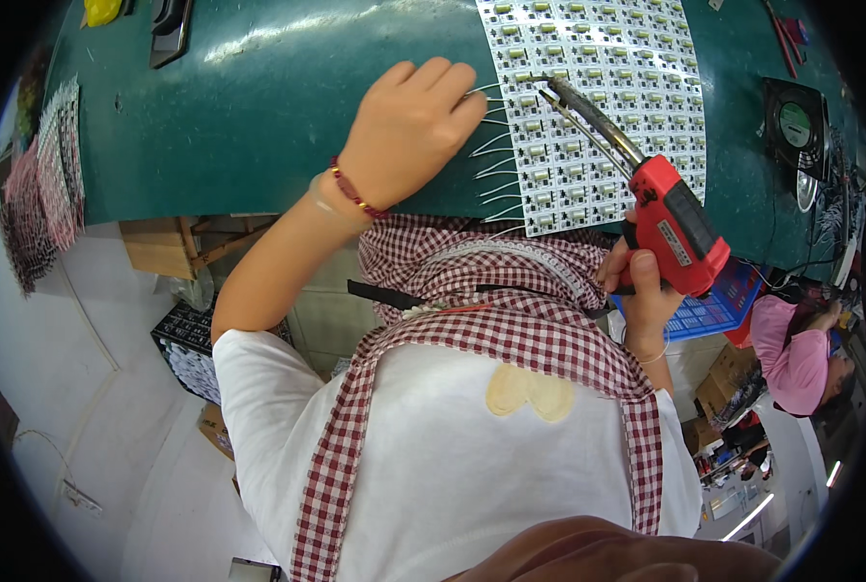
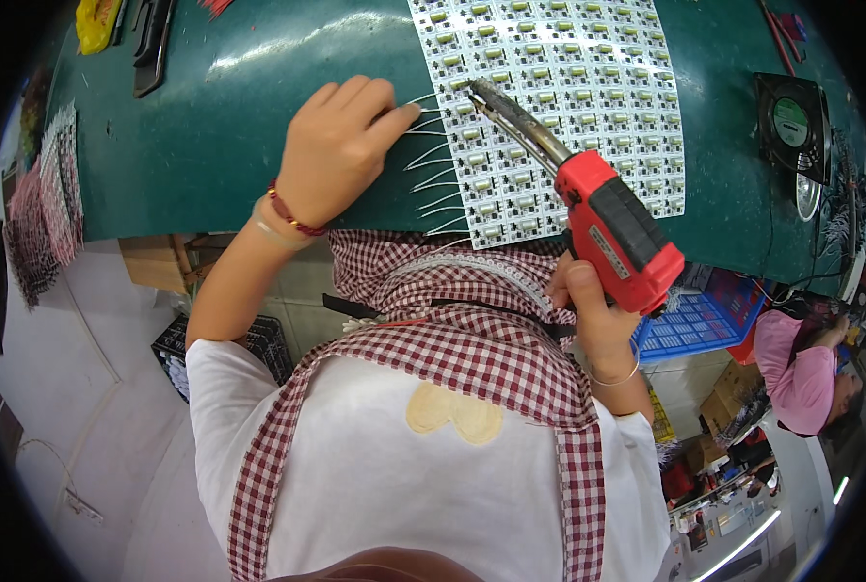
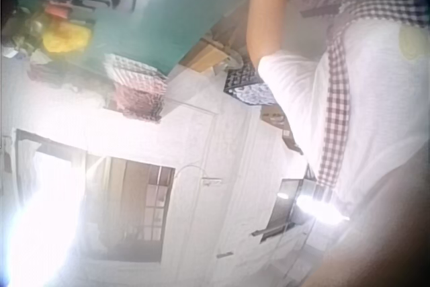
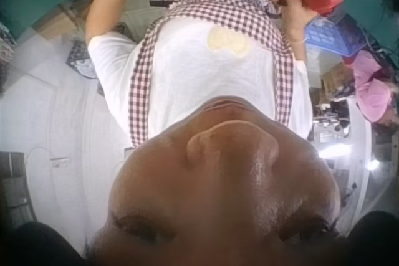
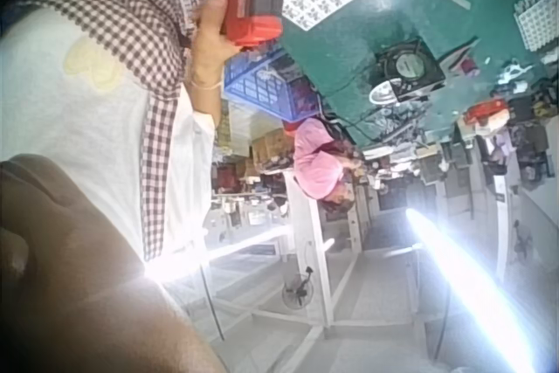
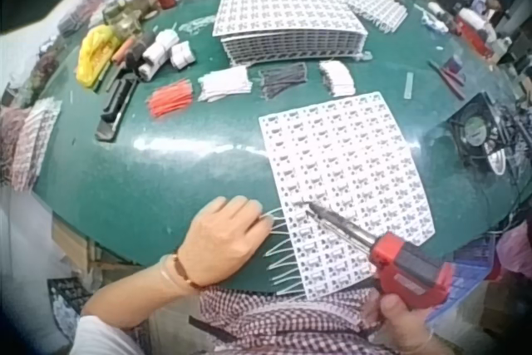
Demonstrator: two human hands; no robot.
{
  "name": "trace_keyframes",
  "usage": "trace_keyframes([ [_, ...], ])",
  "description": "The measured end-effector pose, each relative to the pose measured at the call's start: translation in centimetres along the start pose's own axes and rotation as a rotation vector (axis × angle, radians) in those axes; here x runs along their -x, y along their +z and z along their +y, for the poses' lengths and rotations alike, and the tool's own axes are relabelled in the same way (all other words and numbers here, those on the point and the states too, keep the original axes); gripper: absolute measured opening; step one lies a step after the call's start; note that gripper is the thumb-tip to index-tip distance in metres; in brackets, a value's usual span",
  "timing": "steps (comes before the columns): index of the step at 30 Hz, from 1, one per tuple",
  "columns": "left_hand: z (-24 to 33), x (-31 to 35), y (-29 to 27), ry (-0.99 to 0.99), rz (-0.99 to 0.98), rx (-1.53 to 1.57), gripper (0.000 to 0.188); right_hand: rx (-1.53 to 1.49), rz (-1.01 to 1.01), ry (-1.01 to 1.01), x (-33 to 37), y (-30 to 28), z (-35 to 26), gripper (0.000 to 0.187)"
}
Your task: The person positions a circuit board sheet and a bundle of wires on the table, then solders the individual wire leads to the edge of the circuit board using a soldering gun.
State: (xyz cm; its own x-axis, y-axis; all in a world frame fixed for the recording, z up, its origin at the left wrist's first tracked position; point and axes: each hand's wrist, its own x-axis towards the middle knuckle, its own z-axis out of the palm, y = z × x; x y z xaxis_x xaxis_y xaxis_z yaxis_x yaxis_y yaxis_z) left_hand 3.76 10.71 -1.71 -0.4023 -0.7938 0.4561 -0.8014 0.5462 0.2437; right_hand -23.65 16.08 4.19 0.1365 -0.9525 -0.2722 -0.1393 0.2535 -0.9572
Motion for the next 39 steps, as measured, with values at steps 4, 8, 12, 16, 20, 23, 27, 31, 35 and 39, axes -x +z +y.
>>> trace_keyframes([
  [4,-1.9,0.0,-3.1,-0.022,-0.086,0.106,0.019,-0.008,0.017,-0.007,-0.8,-0.5,-0.6,0.054],
  [8,-2.8,-1.1,-2.0,-0.086,0.003,0.165,0.018,-0.043,-0.059,-0.032,-2.0,-0.2,-0.5,0.046],
  [12,-2.8,-1.9,1.2,-0.043,0.090,0.171,0.017,-0.004,-0.048,0.022,-2.3,0.5,-0.4,0.040],
  [16,-2.6,-1.2,1.9,-0.034,0.068,0.165,0.019,0.023,-0.034,0.053,-2.4,0.9,-0.5,0.040],
  [20,-2.3,-1.0,2.0,-0.053,0.093,0.190,0.022,-0.006,-0.018,0.079,-2.2,1.1,-0.6,0.020],
  [23,-2.4,-1.0,2.1,-0.033,0.102,0.203,0.023,0.052,-0.004,0.061,-2.0,1.1,-0.5,0.018],
  [27,-2.4,-1.0,2.2,-0.029,0.102,0.205,0.023,0.201,-0.077,0.037,-2.1,0.9,-0.1,0.032],
  [31,-2.4,-1.1,2.3,-0.026,0.104,0.205,0.023,0.200,-0.056,0.028,-2.0,0.9,-0.1,0.034],
  [35,-2.4,-1.2,2.3,-0.007,0.122,0.190,0.022,0.074,-0.031,-0.008,-1.7,1.0,-0.6,0.040],
  [39,-2.4,-1.1,2.3,-0.003,0.115,0.177,0.021,0.087,-0.025,-0.024,-1.6,1.0,-0.6,0.044],
])
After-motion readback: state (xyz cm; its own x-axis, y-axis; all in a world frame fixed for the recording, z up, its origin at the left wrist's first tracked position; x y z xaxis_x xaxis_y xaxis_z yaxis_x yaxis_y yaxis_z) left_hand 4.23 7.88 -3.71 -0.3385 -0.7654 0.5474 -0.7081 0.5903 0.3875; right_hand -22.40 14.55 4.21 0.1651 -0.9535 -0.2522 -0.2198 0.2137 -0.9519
